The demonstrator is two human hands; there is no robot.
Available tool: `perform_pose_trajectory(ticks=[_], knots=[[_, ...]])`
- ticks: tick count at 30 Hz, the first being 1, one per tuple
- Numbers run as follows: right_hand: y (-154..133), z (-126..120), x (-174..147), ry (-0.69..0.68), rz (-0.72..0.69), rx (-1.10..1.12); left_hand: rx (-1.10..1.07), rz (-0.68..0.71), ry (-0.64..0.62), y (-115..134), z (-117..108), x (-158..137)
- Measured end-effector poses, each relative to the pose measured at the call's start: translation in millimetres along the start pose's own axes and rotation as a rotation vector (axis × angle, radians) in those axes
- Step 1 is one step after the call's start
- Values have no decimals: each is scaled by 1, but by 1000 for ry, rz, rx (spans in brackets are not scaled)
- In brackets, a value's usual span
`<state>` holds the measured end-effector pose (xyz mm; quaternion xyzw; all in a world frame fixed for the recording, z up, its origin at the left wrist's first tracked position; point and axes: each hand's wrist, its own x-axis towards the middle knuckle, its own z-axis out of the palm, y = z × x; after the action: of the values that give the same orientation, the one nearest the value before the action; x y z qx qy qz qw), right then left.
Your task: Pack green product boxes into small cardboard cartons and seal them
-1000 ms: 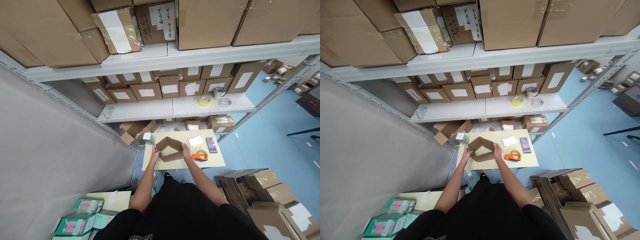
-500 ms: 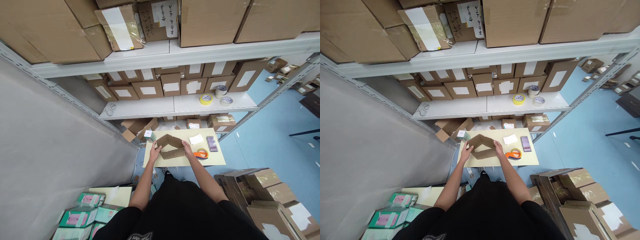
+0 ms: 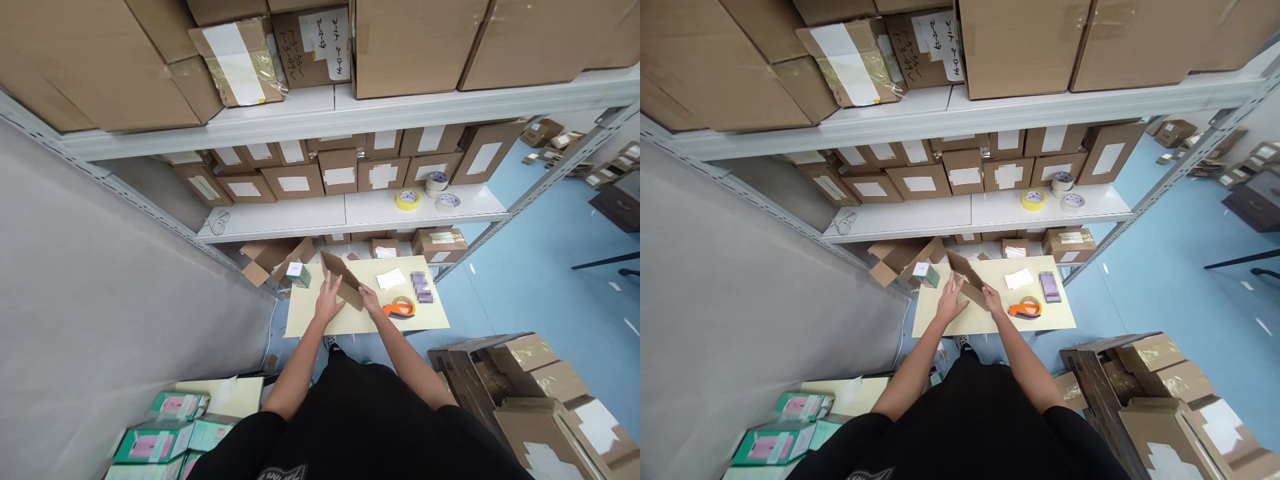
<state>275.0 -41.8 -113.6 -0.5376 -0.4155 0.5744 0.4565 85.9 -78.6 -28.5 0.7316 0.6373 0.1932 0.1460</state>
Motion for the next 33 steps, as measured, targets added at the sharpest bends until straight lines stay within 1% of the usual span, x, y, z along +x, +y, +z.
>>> perform_pose_trajectory(ticks=[4,7,10,13,16,18,21,25,29,33], knots=[[-5,10,-4,-27,9,-73,-78,-58,-30,-3,13,12],[-4,10,-7,21,6,-134,-216,-69,-9,-12,24,8],[-4,3,-5,91,-1,-230,-320,-13,8,-17,29,-4],[-8,-1,1,153,20,-307,-346,27,21,-15,27,-20],[-12,3,6,201,49,-329,-342,23,-4,-11,25,-37],[-13,8,7,211,59,-326,-347,3,7,-9,25,-47],[-12,13,3,190,44,-355,-381,-14,65,-13,24,-58],[-11,15,-4,122,17,-396,-428,-37,113,-24,25,-64],[-9,15,-8,33,27,-314,-409,-161,93,-30,29,-64],[-8,12,-8,-3,18,-285,-423,-276,75,-24,33,-63]])
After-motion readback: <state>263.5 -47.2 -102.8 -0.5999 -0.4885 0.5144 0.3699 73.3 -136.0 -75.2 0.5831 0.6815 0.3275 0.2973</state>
